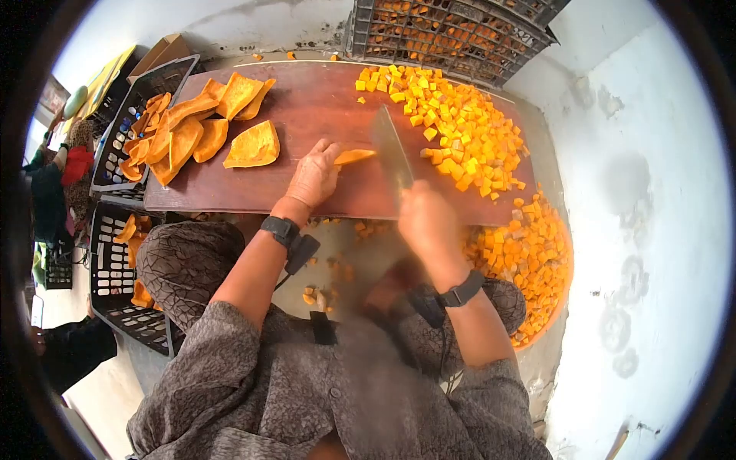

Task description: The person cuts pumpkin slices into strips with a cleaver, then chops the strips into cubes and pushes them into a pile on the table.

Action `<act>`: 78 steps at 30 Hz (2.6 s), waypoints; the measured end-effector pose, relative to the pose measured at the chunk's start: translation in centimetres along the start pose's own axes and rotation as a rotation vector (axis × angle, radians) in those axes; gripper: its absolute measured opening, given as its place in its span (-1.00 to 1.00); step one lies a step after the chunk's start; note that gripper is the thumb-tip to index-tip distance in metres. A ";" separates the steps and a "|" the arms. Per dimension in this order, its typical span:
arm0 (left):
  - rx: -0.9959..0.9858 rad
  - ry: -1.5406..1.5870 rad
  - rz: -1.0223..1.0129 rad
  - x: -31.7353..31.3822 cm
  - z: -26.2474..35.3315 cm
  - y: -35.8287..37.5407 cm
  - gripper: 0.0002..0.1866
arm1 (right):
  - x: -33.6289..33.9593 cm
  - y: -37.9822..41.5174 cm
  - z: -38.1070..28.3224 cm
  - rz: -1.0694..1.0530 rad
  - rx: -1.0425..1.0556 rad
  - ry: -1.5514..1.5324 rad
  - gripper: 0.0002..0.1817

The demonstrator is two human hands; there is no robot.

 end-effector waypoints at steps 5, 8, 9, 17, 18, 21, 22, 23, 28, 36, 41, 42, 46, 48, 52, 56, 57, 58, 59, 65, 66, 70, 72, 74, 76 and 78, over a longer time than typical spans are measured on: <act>0.059 0.103 0.027 -0.7 1.0 2.4 -0.81 | 0.2 -0.3 -1.6 -0.009 0.044 -0.020 -0.79; -0.003 0.139 0.068 -0.9 1.3 3.2 -0.87 | -0.5 -0.7 -2.0 -0.046 0.069 -0.027 -0.81; -0.002 0.141 0.067 -1.2 1.1 3.1 -0.87 | -1.1 -0.9 -2.1 -0.077 0.082 -0.004 -0.82; -0.087 0.177 0.148 -0.2 1.7 3.1 -0.92 | -5.2 -4.9 -1.4 -0.132 0.050 0.092 -0.84; -0.091 0.179 0.153 -0.3 1.6 3.3 -0.92 | -5.4 -5.0 -1.0 -0.139 0.010 0.102 -0.84; -0.114 0.095 0.183 -0.1 1.5 3.2 -0.93 | -3.7 -4.6 -0.7 -0.017 -0.026 0.036 -0.81; -0.131 0.125 0.176 0.0 1.7 3.2 -0.93 | -3.2 -4.4 -0.9 -0.021 -0.021 0.039 -0.81; -0.146 0.160 0.160 -0.2 2.0 3.5 -0.94 | -2.7 -3.9 -0.9 -0.038 -0.014 0.045 -0.81; -0.204 0.126 0.132 -0.4 2.9 3.3 -0.96 | -1.1 -2.1 -3.0 -0.108 0.022 0.062 -0.82; -0.211 0.121 0.097 -0.9 2.8 3.3 -0.95 | -5.1 -5.0 -0.7 -0.097 0.020 0.185 -0.86; -0.176 0.126 0.085 -0.9 2.4 3.7 -0.91 | -3.6 -5.8 1.0 -0.045 -0.071 0.131 -0.84; -0.176 0.131 0.084 -1.1 2.5 3.6 -0.91 | -2.4 -5.2 0.2 -0.005 -0.033 0.064 -0.83; -0.164 0.142 0.070 -1.4 2.6 3.4 -0.93 | -0.2 -2.3 -3.9 -0.100 0.031 0.009 -0.80; -0.157 0.150 0.077 -1.4 2.4 3.3 -0.94 | -3.3 -2.1 -3.2 -0.229 -0.012 0.081 -0.81; -0.153 0.093 0.068 -1.9 1.9 3.6 -0.96 | -5.2 -4.0 -2.5 -0.148 0.028 0.044 -0.81; -0.192 0.073 0.116 -1.2 2.4 3.4 -0.97 | -5.2 -4.9 -2.0 -0.093 -0.032 0.033 -0.79; -0.192 0.074 0.118 -1.1 2.4 3.4 -0.97 | -5.2 -4.9 -2.0 -0.092 -0.031 0.035 -0.79; -0.194 0.103 0.113 -1.2 2.4 3.3 -0.97 | -5.2 -5.0 -1.9 -0.089 -0.046 0.041 -0.81; -0.193 0.131 0.107 -1.2 2.3 3.4 -0.97 | -5.3 -4.9 -1.7 -0.088 -0.062 0.046 -0.82; -0.151 0.141 0.126 -1.4 1.9 3.4 -0.96 | -6.0 -4.2 -5.1 -0.167 -0.016 0.134 -0.83; -0.148 0.140 0.134 -1.2 1.8 3.2 -0.96 | -6.1 -4.1 -5.4 -0.172 -0.025 0.107 -0.83; -0.168 0.156 0.131 -1.0 2.2 3.6 -0.95 | -5.2 -5.6 -4.0 -0.131 -0.032 0.100 -0.83; -0.169 0.152 0.133 -0.8 2.3 3.3 -0.94 | -5.0 -5.4 -3.5 -0.107 -0.037 0.092 -0.83; -0.161 0.139 0.140 -0.7 2.3 3.5 -0.95 | -5.0 -5.2 -3.4 -0.092 -0.040 0.081 -0.83; -0.153 0.146 0.145 -0.6 2.3 3.7 -0.95 | -5.4 -4.9 -3.9 -0.129 -0.030 0.148 -0.83; -0.149 0.152 0.148 -0.6 2.1 3.7 -0.94 | -4.5 -4.1 -4.5 -0.142 -0.007 0.146 -0.83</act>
Point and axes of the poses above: each hand's wrist, its own y-axis away from the middle knuckle, its own x-axis out of the back of the hand, z = x × y, the point moved 10 cm from there along -y, towards the middle knuckle, and after that the axes turned 5 degrees about -y, right-handed, at the moved point
